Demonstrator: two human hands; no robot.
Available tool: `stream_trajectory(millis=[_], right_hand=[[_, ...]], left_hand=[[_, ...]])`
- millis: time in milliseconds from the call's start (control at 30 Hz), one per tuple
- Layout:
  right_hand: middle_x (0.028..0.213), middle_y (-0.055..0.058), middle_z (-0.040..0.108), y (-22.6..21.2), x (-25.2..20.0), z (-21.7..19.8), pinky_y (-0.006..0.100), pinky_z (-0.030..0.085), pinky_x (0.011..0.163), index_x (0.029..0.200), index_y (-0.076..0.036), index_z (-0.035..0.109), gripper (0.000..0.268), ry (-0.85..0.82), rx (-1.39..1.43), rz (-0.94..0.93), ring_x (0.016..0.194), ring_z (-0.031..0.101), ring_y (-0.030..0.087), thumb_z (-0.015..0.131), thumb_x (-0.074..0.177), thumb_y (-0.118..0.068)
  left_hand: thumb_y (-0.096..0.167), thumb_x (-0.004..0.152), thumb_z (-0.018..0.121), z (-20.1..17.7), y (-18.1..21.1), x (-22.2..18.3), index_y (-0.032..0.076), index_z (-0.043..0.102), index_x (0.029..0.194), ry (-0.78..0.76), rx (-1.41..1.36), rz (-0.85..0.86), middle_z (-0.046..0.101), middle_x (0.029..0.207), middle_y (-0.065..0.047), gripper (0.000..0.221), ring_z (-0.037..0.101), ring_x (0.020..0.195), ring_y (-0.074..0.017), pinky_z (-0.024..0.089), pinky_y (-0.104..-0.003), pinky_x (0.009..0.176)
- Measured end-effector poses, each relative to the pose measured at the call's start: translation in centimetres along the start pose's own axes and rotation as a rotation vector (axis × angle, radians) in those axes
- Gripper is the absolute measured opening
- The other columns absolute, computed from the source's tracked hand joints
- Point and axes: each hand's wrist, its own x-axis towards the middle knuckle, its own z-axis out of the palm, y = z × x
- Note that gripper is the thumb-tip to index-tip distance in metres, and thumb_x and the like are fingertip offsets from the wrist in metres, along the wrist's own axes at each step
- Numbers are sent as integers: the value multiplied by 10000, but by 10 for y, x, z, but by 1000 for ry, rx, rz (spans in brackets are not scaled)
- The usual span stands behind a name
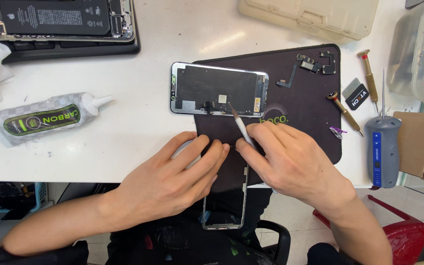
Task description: The person uses a precision tool to scrape adhesive residue from the edges of a smartphone frame. The person works methodically around the perimeter of the frame, removing old glue to prepare the surface for reassembly.
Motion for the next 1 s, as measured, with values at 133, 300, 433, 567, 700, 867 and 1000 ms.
stream_trajectory(millis=[133, 300, 433, 567, 700, 867, 1000], right_hand=[[920, 103, 559, 0, -3, 9, 355, 534, 625, 1041, -13, 682, 225, 31, 59, 47, 766, 628, 234, 757, 838, -73], [960, 100, 577, 8, -13, 26, 335, 510, 590, 1005, -28, 650, 214, 132, 281, 181, 724, 603, 201, 801, 855, -58], [975, 92, 560, 9, -23, 34, 313, 513, 631, 1004, -25, 615, 188, 180, 426, 218, 761, 603, 178, 765, 893, -42], [1020, 103, 543, 12, -34, 38, 296, 523, 687, 1029, -18, 605, 141, 236, 592, 228, 801, 594, 157, 712, 939, -40], [1048, 62, 536, 13, -56, 38, 253, 556, 723, 1046, -42, 596, 125, 405, 802, 281, 830, 622, 126, 637, 1029, -159], [975, 121, 609, 10, -68, 34, 278, 549, 690, 971, -22, 639, 232, 527, 378, 375, 789, 642, 170, 619, 1047, -240], [893, 157, 709, -5, -65, 33, 351, 553, 705, 1087, 67, 668, 302, 478, 274, 365, 834, 694, 218, 660, 958, -207]], left_hand=[[225, 901, 683, 0, 0, -1, -104, 662, 1273, 13, 8, 0, 638, 1250, -160, 497, 572, 1173, -301, 488, -453, 1027], [232, 906, 683, 1, 1, -2, -104, 652, 1281, 13, 12, 0, 634, 1244, -160, 505, 567, 1173, -301, 485, -451, 1029], [239, 909, 680, 0, 2, -2, -108, 646, 1295, 2, 26, 1, 630, 1233, -161, 520, 565, 1170, -301, 480, -443, 1030], [242, 914, 672, -1, 3, -2, -98, 642, 1299, -2, 37, -3, 628, 1243, -163, 515, 563, 1176, -300, 473, -441, 1037], [252, 922, 667, -1, 3, -1, -91, 633, 1311, -3, 43, -3, 634, 1247, -164, 520, 570, 1176, -300, 476, -440, 1040], [255, 955, 670, 0, 3, -4, -51, 647, 1303, 36, 33, -31, 665, 1240, -166, 464, 621, 1173, -294, 502, -425, 1037], [321, 987, 672, -1, 7, -9, -48, 662, 1259, 44, 13, -60, 672, 1298, -187, 459, 636, 1220, -300, 505, -415, 1043]])
